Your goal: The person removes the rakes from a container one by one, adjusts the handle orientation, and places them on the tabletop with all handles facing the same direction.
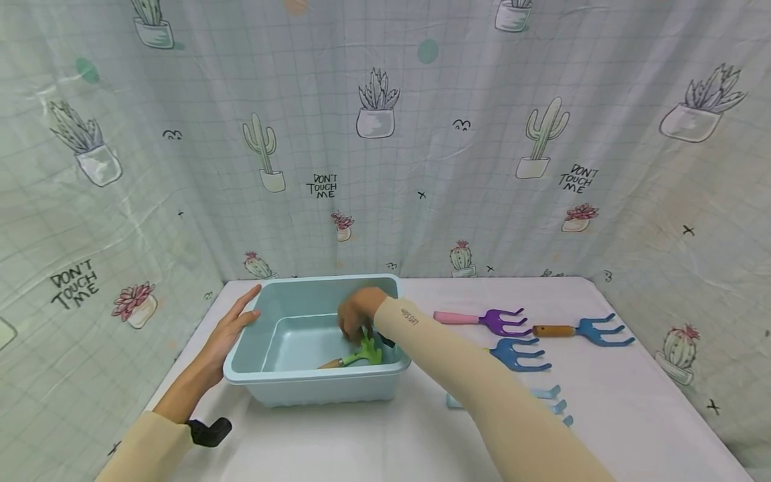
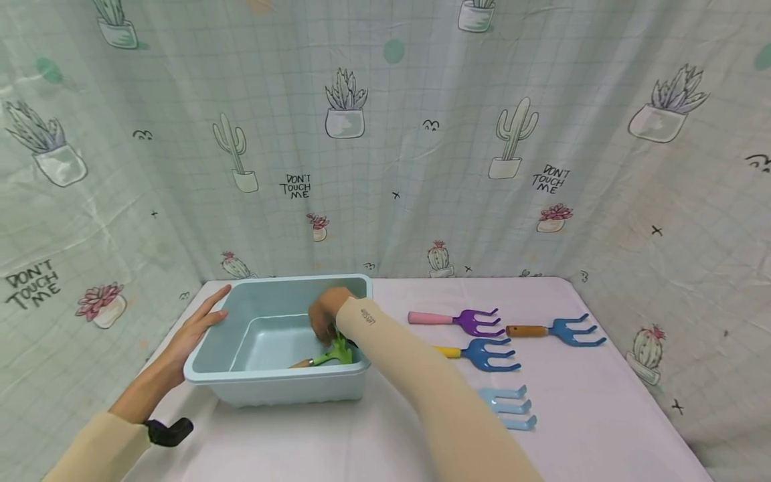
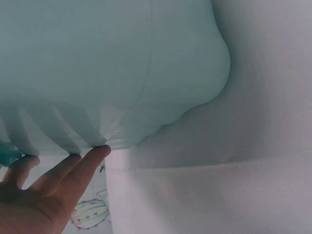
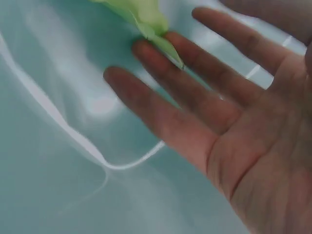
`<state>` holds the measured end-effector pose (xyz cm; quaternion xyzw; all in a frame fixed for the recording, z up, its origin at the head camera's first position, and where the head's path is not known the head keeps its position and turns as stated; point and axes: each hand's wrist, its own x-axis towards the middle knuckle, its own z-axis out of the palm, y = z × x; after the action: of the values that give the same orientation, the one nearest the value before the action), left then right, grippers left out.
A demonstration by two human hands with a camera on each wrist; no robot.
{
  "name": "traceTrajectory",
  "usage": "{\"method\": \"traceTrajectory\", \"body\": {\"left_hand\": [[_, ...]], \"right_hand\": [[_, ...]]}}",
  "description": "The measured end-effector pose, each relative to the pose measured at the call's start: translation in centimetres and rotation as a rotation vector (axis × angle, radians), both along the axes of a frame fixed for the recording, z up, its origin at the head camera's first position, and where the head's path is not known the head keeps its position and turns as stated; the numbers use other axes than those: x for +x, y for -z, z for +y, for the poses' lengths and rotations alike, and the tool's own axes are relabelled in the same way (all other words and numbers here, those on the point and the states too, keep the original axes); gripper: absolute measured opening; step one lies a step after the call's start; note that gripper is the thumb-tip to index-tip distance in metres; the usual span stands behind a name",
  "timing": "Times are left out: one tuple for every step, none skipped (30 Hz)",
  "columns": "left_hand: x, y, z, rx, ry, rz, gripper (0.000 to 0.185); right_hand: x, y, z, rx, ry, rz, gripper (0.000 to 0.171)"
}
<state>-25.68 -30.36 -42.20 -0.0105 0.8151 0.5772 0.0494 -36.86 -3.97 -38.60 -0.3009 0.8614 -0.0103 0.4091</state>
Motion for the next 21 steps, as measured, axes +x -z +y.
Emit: {"method": "traceTrajectory", "body": {"left_hand": [[-0.01,-0.02,0.02,0.001,0.0,0.001,0.065],[-0.02,-0.04,0.03,0.003,0.001,-0.001,0.065],[-0.03,-0.06,0.06,0.004,0.001,-0.002,0.065],[-0.03,-0.08,0.07,0.007,0.001,-0.004,0.064],[-0.04,-0.1,0.08,0.009,-0.001,-0.006,0.064],[-0.05,-0.11,0.1,0.01,-0.002,-0.008,0.064],[-0.05,-0.1,0.12,0.011,-0.002,-0.009,0.064],[-0.06,-0.08,0.14,0.009,-0.002,-0.009,0.064],[-0.07,-0.06,0.16,0.008,-0.002,-0.008,0.064],[-0.09,-0.04,0.17,0.007,-0.001,-0.006,0.064],[-0.11,-0.03,0.18,0.004,-0.001,-0.004,0.065],[-0.12,-0.03,0.19,0.003,0.001,-0.003,0.065],[-0.14,-0.04,0.19,0.003,0.001,-0.003,0.065],[-0.15,-0.05,0.17,0.004,0.002,-0.001,0.065],[-0.16,-0.08,0.16,0.004,0.002,-0.002,0.065],[-0.16,-0.11,0.15,0.006,0.001,-0.003,0.065],[-0.15,-0.14,0.14,0.008,0.001,-0.003,0.065],[-0.15,-0.17,0.13,0.009,0.001,-0.003,0.065],[-0.13,-0.19,0.11,0.01,0.0,-0.003,0.066],[-0.11,-0.21,0.1,0.011,0.0,-0.002,0.066],[-0.09,-0.22,0.1,0.011,0.0,-0.004,0.066]], "right_hand": [[0.02,-0.01,-0.05,0.017,0.006,0.012,0.026],[0.02,-0.02,-0.11,0.037,0.004,0.029,0.023],[0.03,-0.02,-0.18,0.051,0.004,0.042,0.021],[0.04,-0.01,-0.26,0.068,0.004,0.053,0.02],[0.08,0.02,-0.35,0.085,-0.002,0.069,0.019],[0.09,0.07,-0.44,0.103,-0.013,0.088,0.017],[0.09,0.14,-0.53,0.119,-0.03,0.107,0.016],[0.07,0.24,-0.6,0.131,-0.043,0.122,0.014],[0.06,0.35,-0.66,0.141,-0.058,0.139,0.014],[0.06,0.49,-0.69,0.144,-0.061,0.149,0.014],[0.07,0.61,-0.69,0.14,-0.066,0.153,0.014],[0.08,0.72,-0.67,0.132,-0.064,0.152,0.016],[0.12,0.82,-0.63,0.123,-0.055,0.149,0.016],[0.2,0.9,-0.59,0.111,-0.028,0.14,0.015],[0.27,0.93,-0.55,0.103,-0.017,0.131,0.015],[0.36,0.93,-0.51,0.091,0.003,0.117,0.016],[0.44,0.88,-0.49,0.088,0.007,0.112,0.018],[0.52,0.8,-0.48,0.089,0.013,0.11,0.021],[0.58,0.7,-0.49,0.101,0.006,0.115,0.025],[0.62,0.59,-0.51,0.121,-0.006,0.122,0.029],[0.62,0.44,-0.57,0.147,-0.024,0.128,0.034]]}}
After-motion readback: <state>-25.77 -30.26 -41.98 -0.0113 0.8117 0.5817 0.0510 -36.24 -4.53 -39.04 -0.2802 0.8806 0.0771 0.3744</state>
